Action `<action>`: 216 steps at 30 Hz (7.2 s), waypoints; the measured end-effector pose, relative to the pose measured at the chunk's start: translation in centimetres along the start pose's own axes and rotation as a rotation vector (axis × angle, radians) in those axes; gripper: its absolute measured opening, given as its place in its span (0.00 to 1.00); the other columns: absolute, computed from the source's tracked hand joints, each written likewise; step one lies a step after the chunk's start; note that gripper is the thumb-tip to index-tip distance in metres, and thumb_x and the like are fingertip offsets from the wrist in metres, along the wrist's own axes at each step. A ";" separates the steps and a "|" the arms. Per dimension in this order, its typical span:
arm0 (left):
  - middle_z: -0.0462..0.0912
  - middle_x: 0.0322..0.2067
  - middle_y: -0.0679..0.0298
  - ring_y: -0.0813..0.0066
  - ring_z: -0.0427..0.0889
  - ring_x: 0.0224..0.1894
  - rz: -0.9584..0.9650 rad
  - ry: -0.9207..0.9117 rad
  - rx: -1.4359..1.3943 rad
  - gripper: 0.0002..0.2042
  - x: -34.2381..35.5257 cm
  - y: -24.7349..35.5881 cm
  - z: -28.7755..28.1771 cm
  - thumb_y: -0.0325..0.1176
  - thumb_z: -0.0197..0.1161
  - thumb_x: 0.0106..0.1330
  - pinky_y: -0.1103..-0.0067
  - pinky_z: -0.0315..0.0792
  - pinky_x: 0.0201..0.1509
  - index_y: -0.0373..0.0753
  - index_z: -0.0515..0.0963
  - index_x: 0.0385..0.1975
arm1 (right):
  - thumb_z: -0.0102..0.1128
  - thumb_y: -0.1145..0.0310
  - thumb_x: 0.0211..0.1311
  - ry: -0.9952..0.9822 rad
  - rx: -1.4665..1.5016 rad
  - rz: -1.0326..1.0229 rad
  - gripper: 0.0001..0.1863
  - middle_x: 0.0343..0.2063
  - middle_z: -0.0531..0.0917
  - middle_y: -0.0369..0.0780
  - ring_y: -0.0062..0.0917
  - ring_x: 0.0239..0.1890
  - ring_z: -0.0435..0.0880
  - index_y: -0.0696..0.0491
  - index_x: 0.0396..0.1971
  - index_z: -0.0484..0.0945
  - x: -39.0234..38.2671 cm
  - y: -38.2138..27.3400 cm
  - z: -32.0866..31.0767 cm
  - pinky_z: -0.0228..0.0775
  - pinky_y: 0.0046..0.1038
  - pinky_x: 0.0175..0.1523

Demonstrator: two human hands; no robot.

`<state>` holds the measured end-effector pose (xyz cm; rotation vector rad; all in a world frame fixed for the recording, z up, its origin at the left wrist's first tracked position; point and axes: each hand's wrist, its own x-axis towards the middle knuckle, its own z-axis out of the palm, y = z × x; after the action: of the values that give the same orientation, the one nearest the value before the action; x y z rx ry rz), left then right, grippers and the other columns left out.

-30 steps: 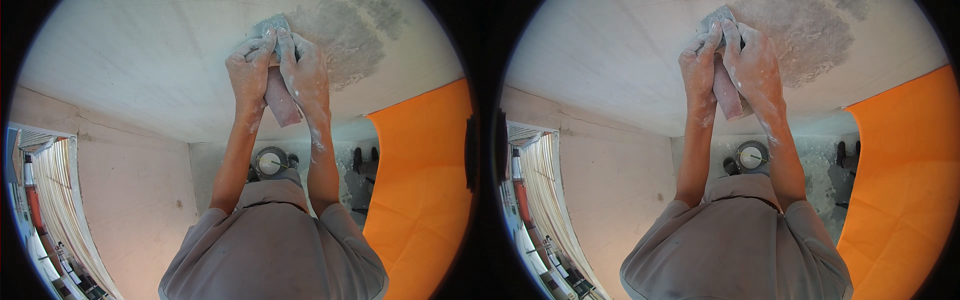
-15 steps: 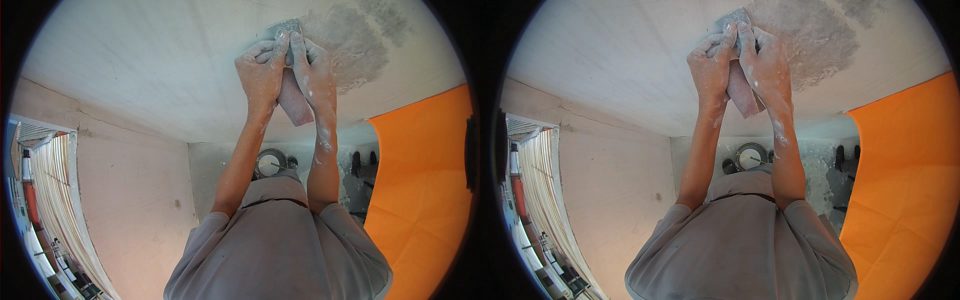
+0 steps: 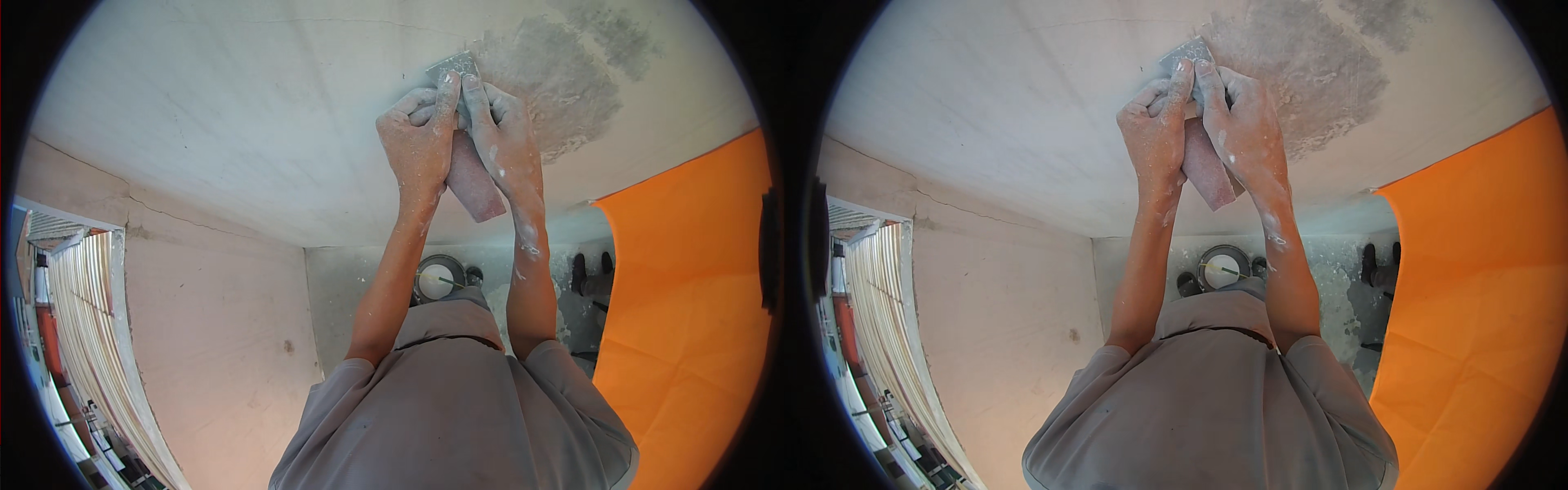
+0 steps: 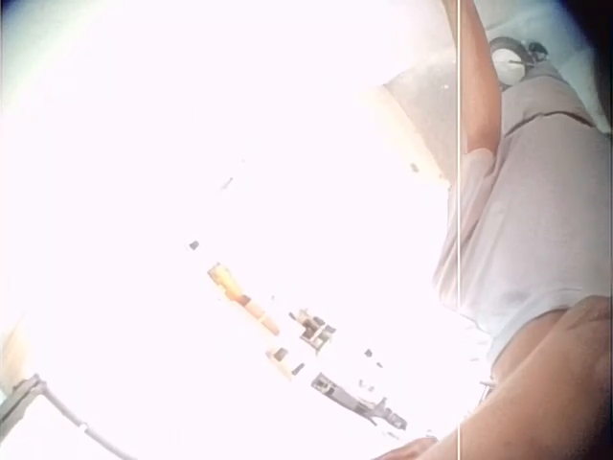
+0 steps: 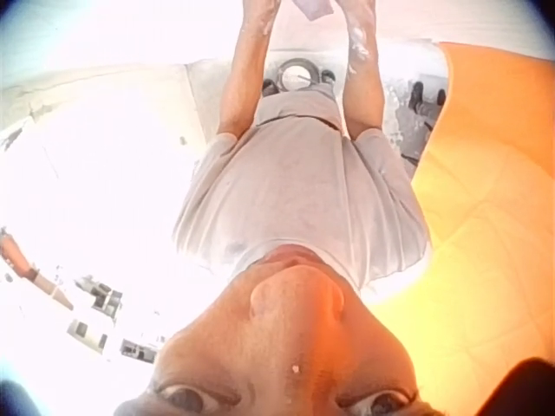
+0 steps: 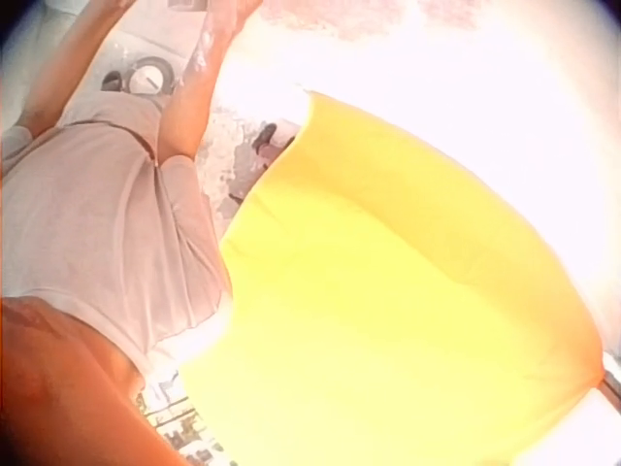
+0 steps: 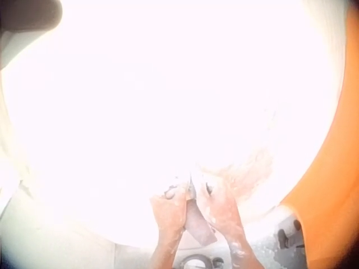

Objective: Scraping and smoothing plaster on a wall using a putty knife.

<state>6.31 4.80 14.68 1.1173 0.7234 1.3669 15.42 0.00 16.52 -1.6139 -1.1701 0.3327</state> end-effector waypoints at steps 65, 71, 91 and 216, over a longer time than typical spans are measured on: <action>0.85 0.27 0.69 0.88 0.74 0.29 -0.448 -0.215 0.203 0.12 -8.7 -12.9 -8.6 0.36 0.72 0.68 0.83 0.66 0.29 0.31 0.86 0.33 | 0.45 0.56 0.82 -0.300 0.342 0.388 0.18 0.30 0.79 0.36 0.20 0.30 0.78 0.57 0.48 0.72 -16.7 14.9 1.3 0.71 0.26 0.35; 0.84 0.27 0.71 0.89 0.74 0.29 -0.389 -0.308 0.024 0.10 -7.6 -12.4 -6.2 0.33 0.69 0.71 0.85 0.66 0.30 0.31 0.86 0.33 | 0.43 0.55 0.83 0.021 0.127 0.017 0.22 0.28 0.77 0.37 0.22 0.25 0.73 0.61 0.43 0.74 -13.5 13.3 3.6 0.70 0.30 0.34; 0.86 0.23 0.67 0.89 0.77 0.26 -0.275 -0.120 0.066 0.11 -4.5 -11.3 -4.1 0.31 0.69 0.71 0.86 0.69 0.30 0.30 0.85 0.29 | 0.49 0.56 0.79 -0.055 0.108 0.412 0.24 0.25 0.78 0.58 0.55 0.30 0.79 0.64 0.32 0.77 -9.3 11.6 4.7 0.69 0.48 0.39; 0.88 0.29 0.61 0.86 0.79 0.28 -0.104 -0.140 0.080 0.09 -2.2 -5.5 -1.6 0.30 0.66 0.72 0.85 0.72 0.32 0.28 0.85 0.33 | 0.49 0.56 0.78 -0.116 0.151 0.191 0.20 0.32 0.85 0.54 0.55 0.36 0.81 0.58 0.43 0.83 -6.0 7.5 1.6 0.71 0.48 0.48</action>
<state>6.67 3.73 8.64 1.2091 0.7288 1.1690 15.32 -3.59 7.46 -1.5935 -1.0521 0.6308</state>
